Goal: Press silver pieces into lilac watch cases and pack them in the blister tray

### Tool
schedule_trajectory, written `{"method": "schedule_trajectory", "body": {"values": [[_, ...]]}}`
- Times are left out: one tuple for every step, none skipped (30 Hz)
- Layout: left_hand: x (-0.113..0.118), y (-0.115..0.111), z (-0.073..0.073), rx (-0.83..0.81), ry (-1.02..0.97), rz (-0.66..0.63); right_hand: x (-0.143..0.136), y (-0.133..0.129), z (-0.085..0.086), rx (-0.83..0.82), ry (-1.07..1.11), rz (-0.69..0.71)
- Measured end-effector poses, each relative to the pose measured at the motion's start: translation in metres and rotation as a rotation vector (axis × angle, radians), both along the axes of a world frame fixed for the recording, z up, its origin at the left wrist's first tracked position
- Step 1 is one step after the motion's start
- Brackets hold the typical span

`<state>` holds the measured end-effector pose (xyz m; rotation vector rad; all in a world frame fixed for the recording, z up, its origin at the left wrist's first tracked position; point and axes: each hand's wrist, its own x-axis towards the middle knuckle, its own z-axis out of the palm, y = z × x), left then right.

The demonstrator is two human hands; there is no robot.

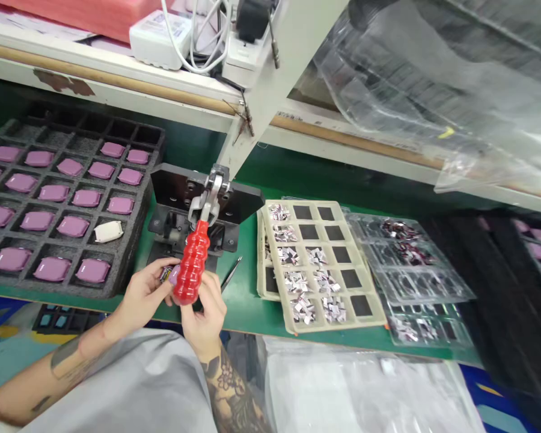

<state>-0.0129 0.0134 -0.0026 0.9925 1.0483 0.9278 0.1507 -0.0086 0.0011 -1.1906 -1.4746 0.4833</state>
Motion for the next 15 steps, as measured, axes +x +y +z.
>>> {"method": "schedule_trajectory", "body": {"values": [[-0.0017,0.0005,0.0012,0.009,-0.002,-0.009,0.0001,0.0011,-0.0012,-0.001,-0.003,0.006],[-0.0039,0.0007,0.0020,0.022,-0.008,-0.022,0.0004,0.0020,-0.0023,-0.003,-0.012,0.013],[-0.0063,0.0005,0.0025,0.036,-0.018,-0.040,0.0008,0.0027,-0.0033,-0.006,-0.027,0.023],[-0.0084,0.0000,0.0023,0.051,-0.029,-0.059,0.0012,0.0033,-0.0042,-0.010,-0.048,0.038],[-0.0101,-0.0006,0.0016,0.065,-0.040,-0.068,0.0014,0.0039,-0.0050,-0.013,-0.071,0.059],[-0.0110,-0.0012,0.0005,0.076,-0.052,-0.061,0.0016,0.0043,-0.0056,-0.016,-0.092,0.084],[-0.0111,-0.0015,-0.0010,0.081,-0.063,-0.039,0.0015,0.0047,-0.0059,-0.018,-0.108,0.110],[-0.0105,-0.0016,-0.0025,0.082,-0.074,-0.008,0.0014,0.0048,-0.0060,-0.019,-0.117,0.135],[-0.0094,-0.0014,-0.0038,0.081,-0.085,0.022,0.0011,0.0048,-0.0057,-0.020,-0.121,0.154],[-0.0081,-0.0010,-0.0048,0.081,-0.098,0.043,0.0009,0.0044,-0.0052,-0.024,-0.121,0.164],[-0.0069,-0.0004,-0.0054,0.083,-0.113,0.054,0.0007,0.0039,-0.0044,-0.032,-0.116,0.161],[-0.0060,0.0000,-0.0055,0.088,-0.128,0.055,0.0005,0.0033,-0.0035,-0.044,-0.102,0.143],[-0.0055,0.0003,-0.0052,0.094,-0.145,0.054,0.0005,0.0027,-0.0027,-0.061,-0.081,0.117],[-0.0055,0.0003,-0.0047,0.100,-0.158,0.056,0.0006,0.0023,-0.0019,-0.081,-0.056,0.093],[-0.0058,0.0000,-0.0041,0.106,-0.163,0.059,0.0008,0.0022,-0.0014,-0.103,-0.034,0.078]]}}
